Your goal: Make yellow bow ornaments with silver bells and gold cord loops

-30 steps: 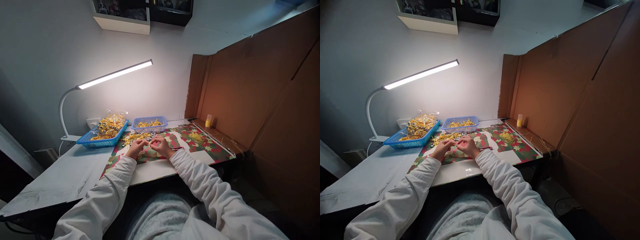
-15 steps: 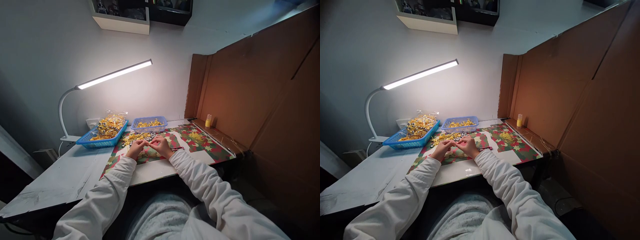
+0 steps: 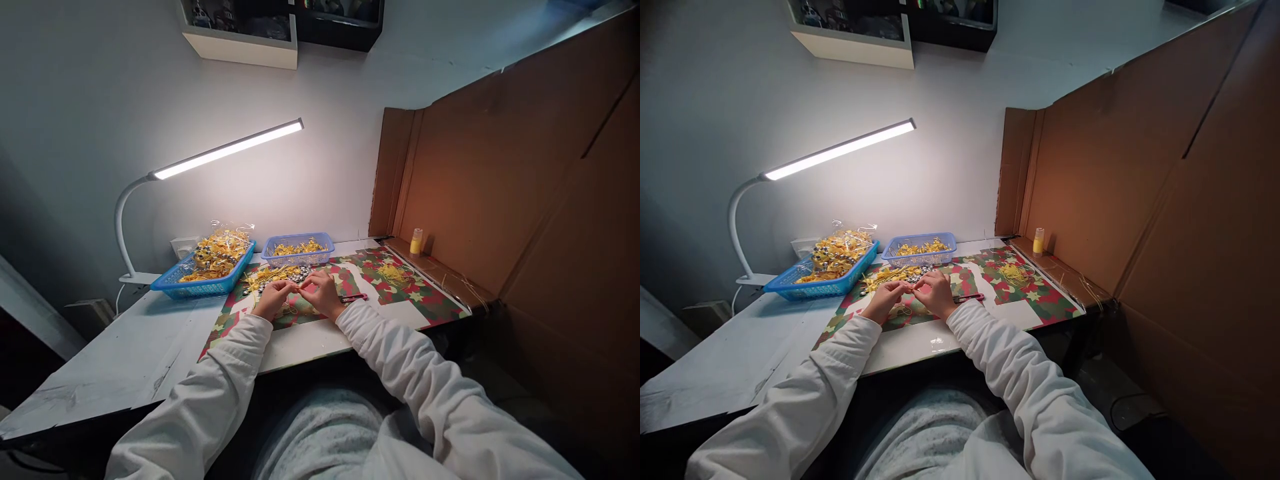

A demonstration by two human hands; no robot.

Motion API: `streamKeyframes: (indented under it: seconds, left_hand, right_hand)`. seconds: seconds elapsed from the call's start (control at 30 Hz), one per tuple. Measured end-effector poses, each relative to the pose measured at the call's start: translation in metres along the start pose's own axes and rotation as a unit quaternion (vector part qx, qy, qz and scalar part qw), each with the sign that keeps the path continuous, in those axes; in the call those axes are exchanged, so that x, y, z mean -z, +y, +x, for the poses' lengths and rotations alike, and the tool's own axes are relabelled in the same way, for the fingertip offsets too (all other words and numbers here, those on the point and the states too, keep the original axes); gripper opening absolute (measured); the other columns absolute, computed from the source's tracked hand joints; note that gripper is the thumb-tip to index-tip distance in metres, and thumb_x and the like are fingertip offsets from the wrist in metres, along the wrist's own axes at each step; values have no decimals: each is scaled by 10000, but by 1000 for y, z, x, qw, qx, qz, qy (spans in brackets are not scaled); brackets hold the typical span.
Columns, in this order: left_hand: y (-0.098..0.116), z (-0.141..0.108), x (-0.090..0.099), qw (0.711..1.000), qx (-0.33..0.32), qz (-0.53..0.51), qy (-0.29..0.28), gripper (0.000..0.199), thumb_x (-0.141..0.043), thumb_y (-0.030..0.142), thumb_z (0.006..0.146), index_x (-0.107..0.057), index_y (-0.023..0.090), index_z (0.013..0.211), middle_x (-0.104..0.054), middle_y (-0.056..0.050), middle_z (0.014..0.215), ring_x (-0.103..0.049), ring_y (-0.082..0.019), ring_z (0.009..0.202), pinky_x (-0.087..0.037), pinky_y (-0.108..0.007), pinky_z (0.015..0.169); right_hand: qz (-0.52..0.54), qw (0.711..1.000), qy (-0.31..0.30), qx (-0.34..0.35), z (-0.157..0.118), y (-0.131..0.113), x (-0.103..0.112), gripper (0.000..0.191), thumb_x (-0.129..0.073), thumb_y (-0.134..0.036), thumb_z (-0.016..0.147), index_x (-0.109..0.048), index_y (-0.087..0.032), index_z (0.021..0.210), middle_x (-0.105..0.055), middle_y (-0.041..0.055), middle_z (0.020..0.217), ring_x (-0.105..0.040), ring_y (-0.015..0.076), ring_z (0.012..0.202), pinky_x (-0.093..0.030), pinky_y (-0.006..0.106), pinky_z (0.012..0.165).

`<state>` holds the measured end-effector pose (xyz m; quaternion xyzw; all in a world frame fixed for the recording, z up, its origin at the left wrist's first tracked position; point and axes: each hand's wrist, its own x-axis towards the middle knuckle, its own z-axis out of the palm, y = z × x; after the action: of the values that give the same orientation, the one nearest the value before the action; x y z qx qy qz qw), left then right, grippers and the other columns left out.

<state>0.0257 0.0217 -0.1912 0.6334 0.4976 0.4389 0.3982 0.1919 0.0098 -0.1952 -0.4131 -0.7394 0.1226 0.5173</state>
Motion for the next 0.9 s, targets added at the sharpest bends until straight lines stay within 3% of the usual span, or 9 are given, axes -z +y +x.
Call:
streamKeyframes:
  seconds: [0.53, 0.9]
  left_hand:
    - [-5, 3, 0, 1000, 23, 2, 6, 242, -610, 354, 925, -635, 117, 968, -636, -13, 835, -581, -99, 638, -508, -232, 563]
    - [-5, 2, 1, 1000, 15, 7, 22, 256, -621, 368, 916, -648, 114, 942, -652, -16, 839, -610, -117, 676, -529, -254, 601]
  right_hand:
    - [-29, 1000, -5, -7, -1, 1, -2, 82, -763, -261, 777, -715, -215, 728, -698, 43, 903, -559, 228, 970, -284, 399, 906]
    - [4, 999, -43, -29, 3, 7, -1, 200, -718, -305, 832, -626, -191, 695, -669, 52, 849, -530, 223, 927, -308, 377, 863]
